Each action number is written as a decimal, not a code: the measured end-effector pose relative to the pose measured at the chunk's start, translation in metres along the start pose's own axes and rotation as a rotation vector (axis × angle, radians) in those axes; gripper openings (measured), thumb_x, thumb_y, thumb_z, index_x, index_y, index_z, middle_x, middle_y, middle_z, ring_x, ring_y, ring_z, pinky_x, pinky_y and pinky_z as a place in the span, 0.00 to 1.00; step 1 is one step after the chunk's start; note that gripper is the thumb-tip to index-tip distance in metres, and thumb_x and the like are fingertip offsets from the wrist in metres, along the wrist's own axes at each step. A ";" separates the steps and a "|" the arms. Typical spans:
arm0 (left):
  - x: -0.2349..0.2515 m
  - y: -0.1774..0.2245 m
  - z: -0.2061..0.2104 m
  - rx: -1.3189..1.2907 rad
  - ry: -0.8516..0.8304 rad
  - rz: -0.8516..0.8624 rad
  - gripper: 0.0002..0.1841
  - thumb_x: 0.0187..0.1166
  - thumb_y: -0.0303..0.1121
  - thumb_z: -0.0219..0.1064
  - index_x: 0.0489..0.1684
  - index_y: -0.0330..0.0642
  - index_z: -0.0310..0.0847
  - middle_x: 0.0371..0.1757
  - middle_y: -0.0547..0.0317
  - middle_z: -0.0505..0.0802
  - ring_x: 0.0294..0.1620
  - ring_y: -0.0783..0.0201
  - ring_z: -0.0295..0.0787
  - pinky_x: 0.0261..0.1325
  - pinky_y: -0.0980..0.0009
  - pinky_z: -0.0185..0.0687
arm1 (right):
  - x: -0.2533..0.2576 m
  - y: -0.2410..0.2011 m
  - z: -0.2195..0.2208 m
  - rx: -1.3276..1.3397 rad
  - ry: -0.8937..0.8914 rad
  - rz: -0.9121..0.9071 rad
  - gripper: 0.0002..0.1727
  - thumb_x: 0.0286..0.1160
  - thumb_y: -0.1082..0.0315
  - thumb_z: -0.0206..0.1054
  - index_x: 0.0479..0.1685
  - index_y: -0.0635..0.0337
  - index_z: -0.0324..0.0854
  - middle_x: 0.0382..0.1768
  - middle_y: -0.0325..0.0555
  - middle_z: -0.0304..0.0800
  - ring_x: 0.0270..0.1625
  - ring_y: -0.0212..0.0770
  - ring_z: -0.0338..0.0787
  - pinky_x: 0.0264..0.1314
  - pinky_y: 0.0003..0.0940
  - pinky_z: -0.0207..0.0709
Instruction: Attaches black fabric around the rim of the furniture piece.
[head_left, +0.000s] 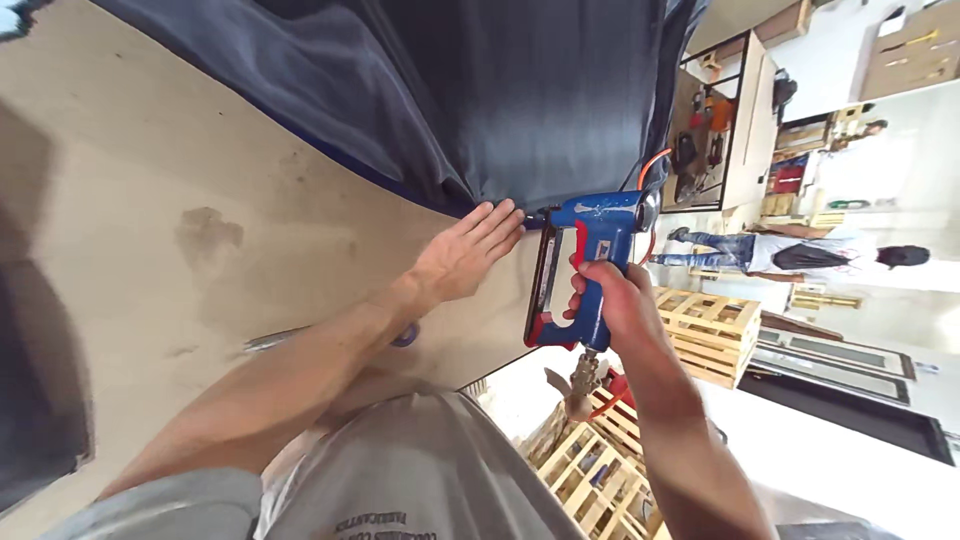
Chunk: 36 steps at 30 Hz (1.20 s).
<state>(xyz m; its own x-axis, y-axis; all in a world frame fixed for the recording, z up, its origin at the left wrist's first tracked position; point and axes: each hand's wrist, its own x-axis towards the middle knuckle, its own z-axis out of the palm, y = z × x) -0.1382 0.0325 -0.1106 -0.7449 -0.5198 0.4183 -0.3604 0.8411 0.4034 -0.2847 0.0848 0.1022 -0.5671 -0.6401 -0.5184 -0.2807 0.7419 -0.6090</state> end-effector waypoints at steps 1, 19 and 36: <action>-0.003 -0.005 -0.003 -0.020 0.001 0.043 0.39 0.69 0.32 0.64 0.88 0.36 0.64 0.95 0.46 0.62 0.98 0.49 0.44 0.97 0.51 0.36 | -0.002 -0.001 0.000 0.017 0.006 -0.011 0.10 0.86 0.69 0.55 0.50 0.64 0.79 0.20 0.40 0.82 0.17 0.37 0.87 0.24 0.37 0.91; -0.017 -0.010 -0.027 -0.173 -0.012 0.173 0.26 0.63 0.35 0.70 0.64 0.35 0.82 0.77 0.39 0.83 0.92 0.38 0.58 0.96 0.45 0.41 | -0.022 -0.008 0.030 0.041 0.063 -0.014 0.08 0.87 0.68 0.55 0.41 0.61 0.75 0.19 0.40 0.82 0.17 0.37 0.87 0.23 0.35 0.91; -0.123 0.068 -0.032 -0.456 -0.069 -0.077 0.26 0.73 0.28 0.62 0.75 0.40 0.75 0.45 0.44 0.93 0.46 0.43 0.92 0.57 0.47 0.84 | -0.037 -0.011 0.068 0.027 0.044 0.047 0.11 0.89 0.67 0.55 0.51 0.64 0.79 0.20 0.41 0.81 0.18 0.37 0.86 0.23 0.35 0.90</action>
<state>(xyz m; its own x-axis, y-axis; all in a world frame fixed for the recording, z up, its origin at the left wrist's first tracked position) -0.0533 0.1491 -0.1082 -0.7668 -0.5542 0.3238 -0.1440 0.6402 0.7546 -0.2082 0.0870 0.0873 -0.6125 -0.5951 -0.5204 -0.2325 0.7648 -0.6009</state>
